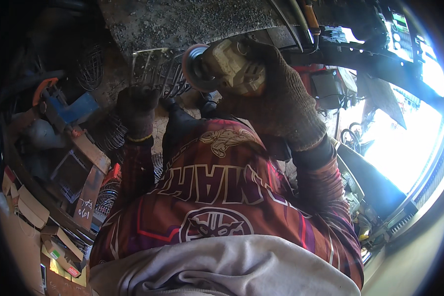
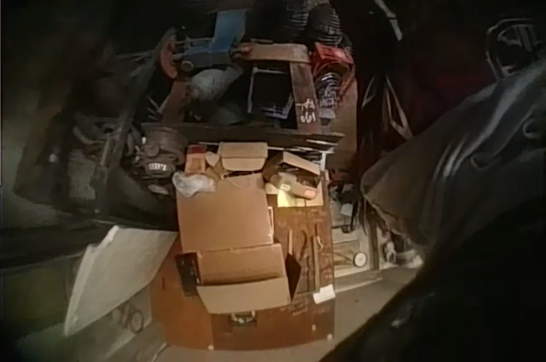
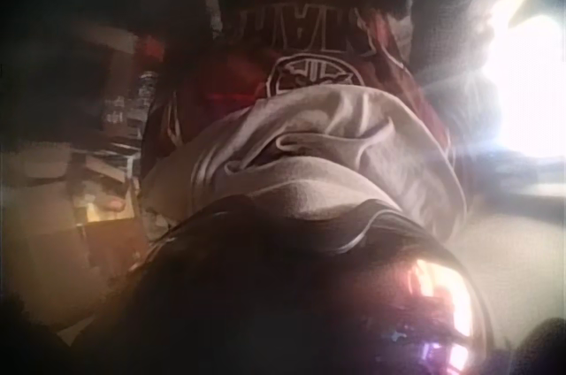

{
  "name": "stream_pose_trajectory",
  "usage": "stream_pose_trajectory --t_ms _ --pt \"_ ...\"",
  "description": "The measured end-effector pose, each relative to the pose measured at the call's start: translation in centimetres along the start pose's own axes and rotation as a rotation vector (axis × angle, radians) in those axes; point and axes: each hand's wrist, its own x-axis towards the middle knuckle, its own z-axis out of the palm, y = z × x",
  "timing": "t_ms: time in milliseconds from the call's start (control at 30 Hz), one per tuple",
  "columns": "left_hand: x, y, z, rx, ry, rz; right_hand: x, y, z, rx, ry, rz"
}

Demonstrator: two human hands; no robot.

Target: The person joins metal rods to a frame using a welding tool and later smooths the edges of a wire cage using an angle grinder.

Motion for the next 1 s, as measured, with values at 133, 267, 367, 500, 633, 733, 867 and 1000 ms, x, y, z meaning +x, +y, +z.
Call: stream_pose_trajectory --t_ms 133,267,367,500,633,733,867,1000 --pt "-1.2 0.5 0.9 0.255 0.091 0.042 0.0 0.5 0.2 -0.026 0.015 -0.096" --pt "-0.3 2.9 1.1 0.816 0.061 0.298 0.1 0.5 0.9 -0.034 -0.035 -0.046" --pt "-0.7 1.9 0.1 1.046 -0.068 0.364 0.3 -0.2 1.5 0.041 -0.059 0.021" --pt "-0.1 1.2 -0.2 1.127 -0.045 0.53 1.2 -0.6 1.6 0.063 -0.077 0.008" --pt "-0.2 1.7 1.0 0.95 0.059 0.431 1.6 -0.9 1.8 0.02 -0.086 -0.001" --pt "-0.2 2.4 1.4 0.935 0.076 0.396 1.4 -0.8 2.1 -0.026 -0.096 0.023" --pt "-0.3 1.8 1.1 0.771 0.125 0.366 2.0 -1.5 1.7 -0.14 -0.133 0.028" --pt "-0.2 2.9 1.5 0.815 0.077 0.258 1.8 -1.2 2.3 -0.034 -0.057 -0.054"
